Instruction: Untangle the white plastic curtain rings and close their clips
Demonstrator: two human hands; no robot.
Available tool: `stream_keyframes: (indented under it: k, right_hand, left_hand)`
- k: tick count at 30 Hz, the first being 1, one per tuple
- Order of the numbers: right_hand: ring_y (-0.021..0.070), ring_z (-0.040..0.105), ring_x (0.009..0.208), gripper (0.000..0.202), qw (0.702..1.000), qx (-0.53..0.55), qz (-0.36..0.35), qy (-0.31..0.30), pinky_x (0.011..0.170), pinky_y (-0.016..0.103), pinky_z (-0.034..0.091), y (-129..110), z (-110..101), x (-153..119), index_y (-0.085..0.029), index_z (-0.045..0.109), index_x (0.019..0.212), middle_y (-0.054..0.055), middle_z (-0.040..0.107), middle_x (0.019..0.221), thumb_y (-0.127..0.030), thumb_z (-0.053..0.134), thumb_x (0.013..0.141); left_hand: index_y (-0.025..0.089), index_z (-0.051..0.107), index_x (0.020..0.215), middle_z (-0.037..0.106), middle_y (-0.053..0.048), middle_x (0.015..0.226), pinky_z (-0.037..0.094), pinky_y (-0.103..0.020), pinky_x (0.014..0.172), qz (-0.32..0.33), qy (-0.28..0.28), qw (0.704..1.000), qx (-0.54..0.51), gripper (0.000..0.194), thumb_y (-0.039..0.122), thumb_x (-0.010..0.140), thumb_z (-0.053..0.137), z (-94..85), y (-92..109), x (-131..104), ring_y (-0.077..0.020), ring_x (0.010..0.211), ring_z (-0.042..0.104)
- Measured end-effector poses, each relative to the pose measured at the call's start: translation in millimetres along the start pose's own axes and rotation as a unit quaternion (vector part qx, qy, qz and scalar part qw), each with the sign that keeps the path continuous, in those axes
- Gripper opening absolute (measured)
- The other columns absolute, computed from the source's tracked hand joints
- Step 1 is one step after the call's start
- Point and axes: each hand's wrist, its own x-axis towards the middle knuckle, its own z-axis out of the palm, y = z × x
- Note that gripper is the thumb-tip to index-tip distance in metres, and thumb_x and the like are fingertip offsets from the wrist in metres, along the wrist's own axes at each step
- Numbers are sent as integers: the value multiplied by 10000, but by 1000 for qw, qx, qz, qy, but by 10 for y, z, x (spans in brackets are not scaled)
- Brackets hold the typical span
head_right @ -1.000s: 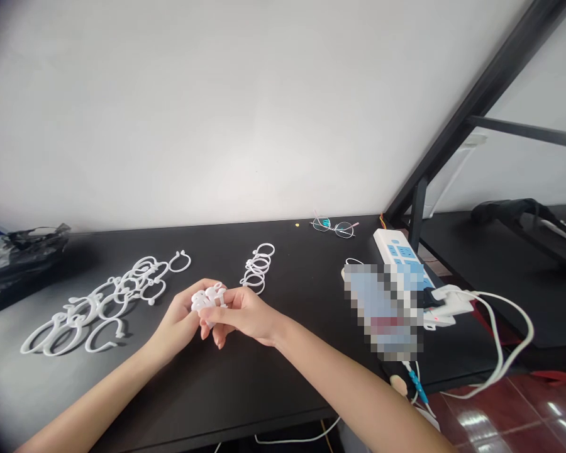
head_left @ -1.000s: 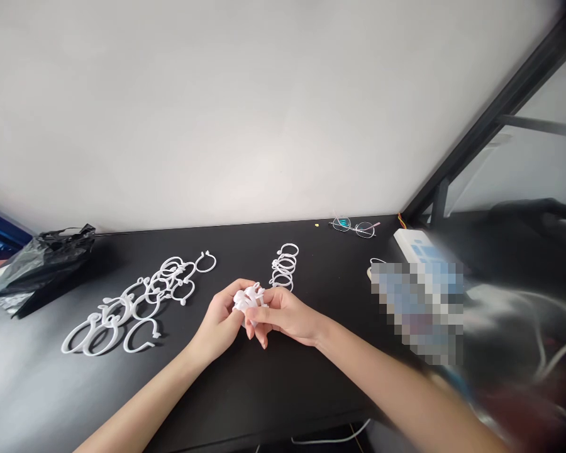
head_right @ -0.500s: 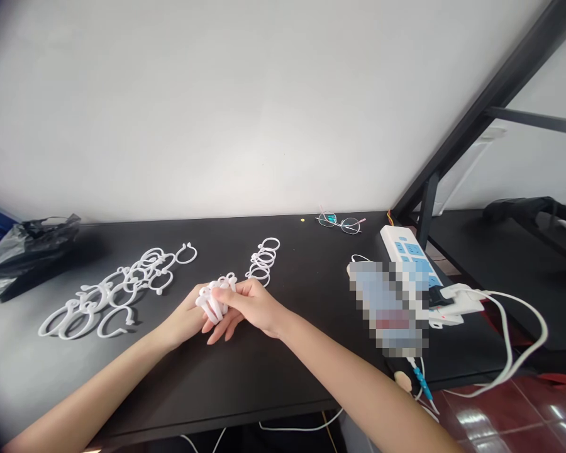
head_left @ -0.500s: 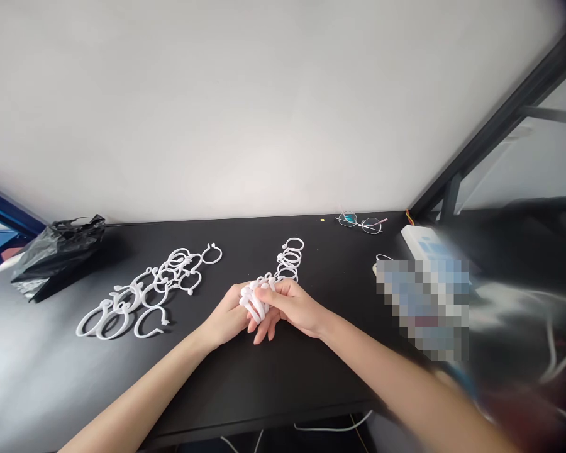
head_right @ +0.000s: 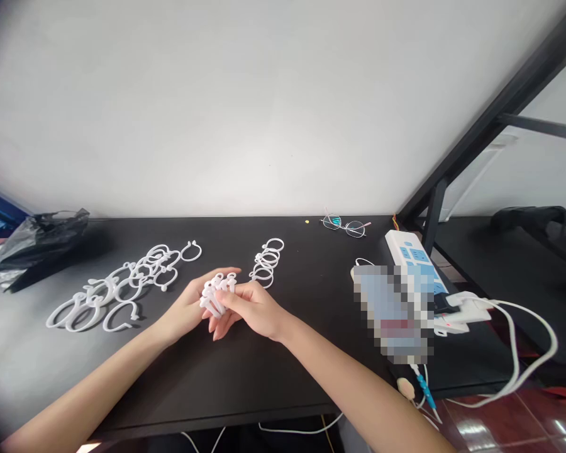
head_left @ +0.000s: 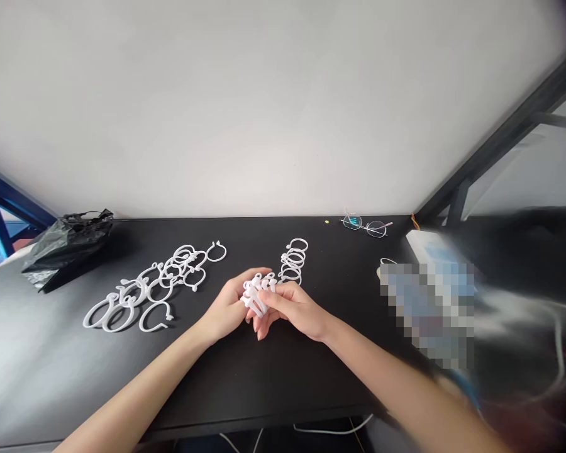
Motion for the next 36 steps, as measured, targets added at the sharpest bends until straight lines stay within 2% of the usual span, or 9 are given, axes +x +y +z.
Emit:
stream_keyframes:
  k: [2, 4, 8, 11, 16, 22, 27, 30, 36]
  right_hand:
    - [156, 659, 567, 533, 1000, -11, 7, -5, 599, 311, 550, 16, -5, -4, -71, 680, 769, 78, 659, 682, -583, 560, 861]
    - [151, 644, 543, 557, 999, -33, 13, -4, 570, 303, 545, 45, -2, 1, -74, 668, 732, 72, 645, 649, -597, 536, 867]
    - [95, 542, 467, 559, 994, -95, -22, 58, 491, 249, 498, 111, 39, 18, -104, 607, 656, 19, 567, 579, -599, 495, 889]
    - [77, 477, 427, 556, 987, -120, -48, 99, 452, 227, 452, 132, 72, 19, -128, 551, 613, -20, 480, 518, -581, 449, 921]
    - [85, 482, 474, 519, 985, -129, -67, 91, 483, 232, 456, 124, 112, 11, -133, 551, 650, -9, 491, 553, -529, 413, 956]
    - [99, 518, 596, 384, 961, -195, -162, 116, 579, 249, 486, 172, 218, -33, -149, 540, 752, 12, 533, 711, -422, 404, 986]
    - [116, 534, 616, 387, 932, -270, -216, 106, 602, 256, 448, 172, 234, -69, -155, 546, 714, 10, 539, 655, -382, 398, 991]
    - [119, 495, 608, 384, 920, -304, -229, 94, 606, 263, 418, 145, 230, -84, -165, 528, 684, -2, 503, 616, -392, 423, 976]
    - [107, 408, 576, 409, 919, -316, -227, 63, 581, 264, 389, 114, 221, -103, -193, 381, 623, -24, 421, 601, -446, 449, 937]
  left_hand:
    - [138, 611, 961, 594, 35, 573, 405, -213, 494, 10, -37, 999, 12, 259, 153, 771, 436, 29, -14, -1, -115, 498, 546]
    - [147, 600, 865, 600, 29, 560, 419, -218, 525, 30, -43, 996, 69, 217, 126, 793, 396, 43, -26, -8, -122, 527, 572]
    - [174, 546, 1021, 648, 49, 569, 450, -227, 567, 70, -15, 983, 170, 260, 99, 834, 383, 24, -44, -5, -129, 523, 618]
    - [200, 501, 972, 673, 51, 599, 460, -219, 572, 82, -25, 984, 159, 192, 108, 869, 367, 10, -44, 23, -132, 549, 654]
    - [211, 442, 804, 607, 70, 525, 419, -192, 495, 84, 18, 985, 149, 107, 154, 886, 403, 21, -22, 52, -118, 482, 616]
    - [189, 527, 828, 551, 72, 511, 381, -183, 448, 130, 82, 978, 141, 68, 235, 866, 493, 26, -16, 49, -89, 434, 518]
    - [189, 572, 867, 558, 58, 479, 388, -195, 449, 109, 48, 988, 103, 193, 320, 934, 447, 10, -31, 7, -103, 426, 528]
    - [191, 593, 854, 593, 36, 535, 398, -204, 465, 103, 50, 988, 106, 232, 356, 941, 454, -3, -37, -12, -110, 469, 543]
    - [198, 604, 849, 603, 25, 531, 419, -223, 473, 43, 47, 996, 58, 312, 424, 965, 422, 3, -46, 7, -131, 481, 575]
